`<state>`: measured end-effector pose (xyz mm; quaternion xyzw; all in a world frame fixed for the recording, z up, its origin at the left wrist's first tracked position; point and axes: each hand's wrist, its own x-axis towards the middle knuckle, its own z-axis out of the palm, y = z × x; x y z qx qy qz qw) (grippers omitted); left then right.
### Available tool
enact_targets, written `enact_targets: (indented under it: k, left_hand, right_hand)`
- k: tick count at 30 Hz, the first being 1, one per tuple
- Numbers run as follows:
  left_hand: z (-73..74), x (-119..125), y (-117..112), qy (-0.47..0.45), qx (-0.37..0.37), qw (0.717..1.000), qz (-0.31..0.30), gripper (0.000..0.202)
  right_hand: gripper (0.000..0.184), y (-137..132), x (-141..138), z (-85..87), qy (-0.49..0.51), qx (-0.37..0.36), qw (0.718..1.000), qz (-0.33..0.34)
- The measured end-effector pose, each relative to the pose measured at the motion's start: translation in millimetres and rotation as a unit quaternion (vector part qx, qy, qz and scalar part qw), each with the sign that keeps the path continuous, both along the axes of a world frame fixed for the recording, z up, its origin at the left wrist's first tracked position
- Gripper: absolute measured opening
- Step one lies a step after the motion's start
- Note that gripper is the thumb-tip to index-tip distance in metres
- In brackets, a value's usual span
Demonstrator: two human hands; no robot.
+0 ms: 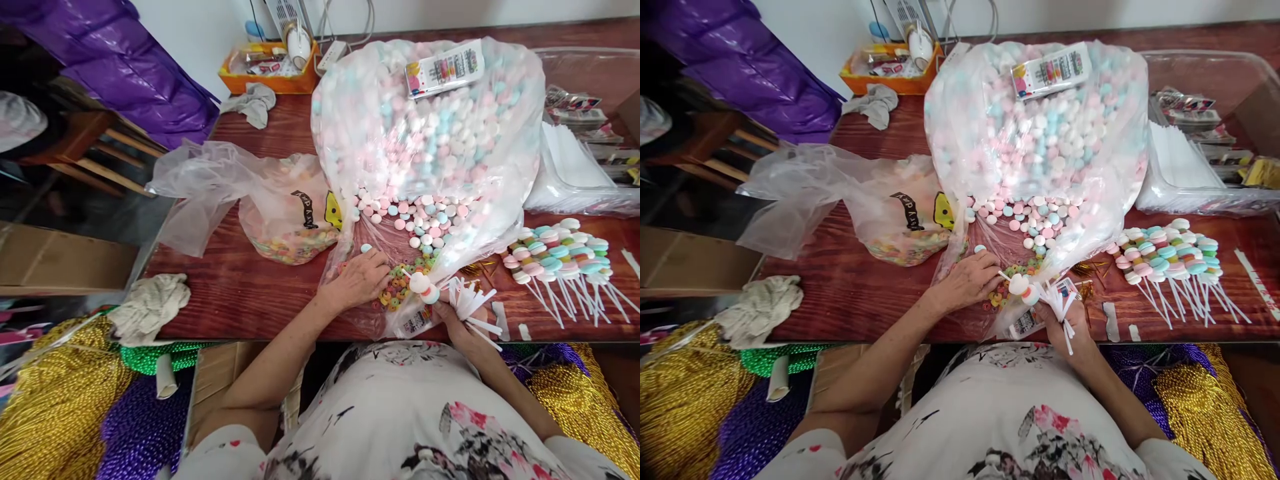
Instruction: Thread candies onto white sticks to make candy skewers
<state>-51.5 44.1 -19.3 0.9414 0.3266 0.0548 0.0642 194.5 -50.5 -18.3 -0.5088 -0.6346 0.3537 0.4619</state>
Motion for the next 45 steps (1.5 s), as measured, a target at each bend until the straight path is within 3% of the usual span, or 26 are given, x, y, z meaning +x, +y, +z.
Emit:
enact_targets:
  k: [7,9,11,13,16,17,18,19,23,25,27,30,32,39,43,45]
  left_hand:
    - [3.2,22,-6,0.023,-0.029,0.998,0.05,0.018]
    - [2.5,23,-8,-0.045,-0.056,0.994,0.081,0.016]
    - [1.3,19,-10,-0.175,-0.11,0.969,0.134,0.017]
    - [1.2,13,-14,-0.336,-0.198,0.894,0.221,0.016]
    - [6.7,8,-24,-0.514,-0.338,0.715,0.331,0.02]
    - [10.3,8,-28,-0.542,-0.367,0.672,0.345,0.022]
    - [14.6,9,-32,-0.557,-0.385,0.648,0.349,0.022]
    - [19.4,11,-36,-0.561,-0.388,0.643,0.348,0.021]
    - [35.0,19,-50,-0.554,-0.322,0.694,0.328,0.013]
    - [35.8,20,-54,-0.559,-0.304,0.698,0.328,0.011]
    - [31.3,20,-56,-0.573,-0.323,0.673,0.339,0.012]
    - [20.7,19,-56,-0.606,-0.374,0.608,0.351,0.016]
    - [15.5,19,-57,-0.623,-0.396,0.578,0.348,0.02]
    - [13.6,21,-56,-0.63,-0.384,0.595,0.318,0.022]
    - [11.7,24,-57,-0.635,-0.449,0.531,0.336,0.044]
    - [8.9,30,-63,-0.633,-0.462,0.516,0.345,0.048]
  right_hand:
    - [0.036,3,3,1.4,-0.035,0.009,0.999,0.008]
    - [0.035,3,5,0.1,-0.043,0.015,0.999,0.008]
    - [0.033,2,6,-1.8,-0.052,0.022,0.998,0.014]
    - [0.028,-1,5,-3.6,-0.06,0.027,0.998,0.022]
    - [0.025,-5,0,-5.0,-0.064,0.034,0.996,0.043]
    - [0.026,-5,-2,-4.8,-0.064,0.034,0.996,0.049]
    - [0.026,-5,-4,-4.1,-0.065,0.033,0.996,0.056]
    - [0.026,-4,-6,-2.9,-0.066,0.033,0.995,0.064]
    - [0.021,2,-10,4.2,-0.091,0.047,0.99,0.098]
    - [0.02,4,-9,6.5,-0.101,0.051,0.988,0.106]
    - [0.021,3,-8,6.4,-0.098,0.054,0.988,0.109]
    - [0.023,0,-7,2.9,-0.093,0.06,0.988,0.11]
    - [0.023,-2,-6,0.4,-0.096,0.056,0.988,0.11]
    - [0.017,-3,-6,-0.7,-0.103,0.047,0.988,0.109]
    - [0.016,-6,-12,-10.0,-0.062,0.084,0.99,0.097]
    - [0.018,-8,-13,-15.9,-0.047,0.095,0.991,0.08]
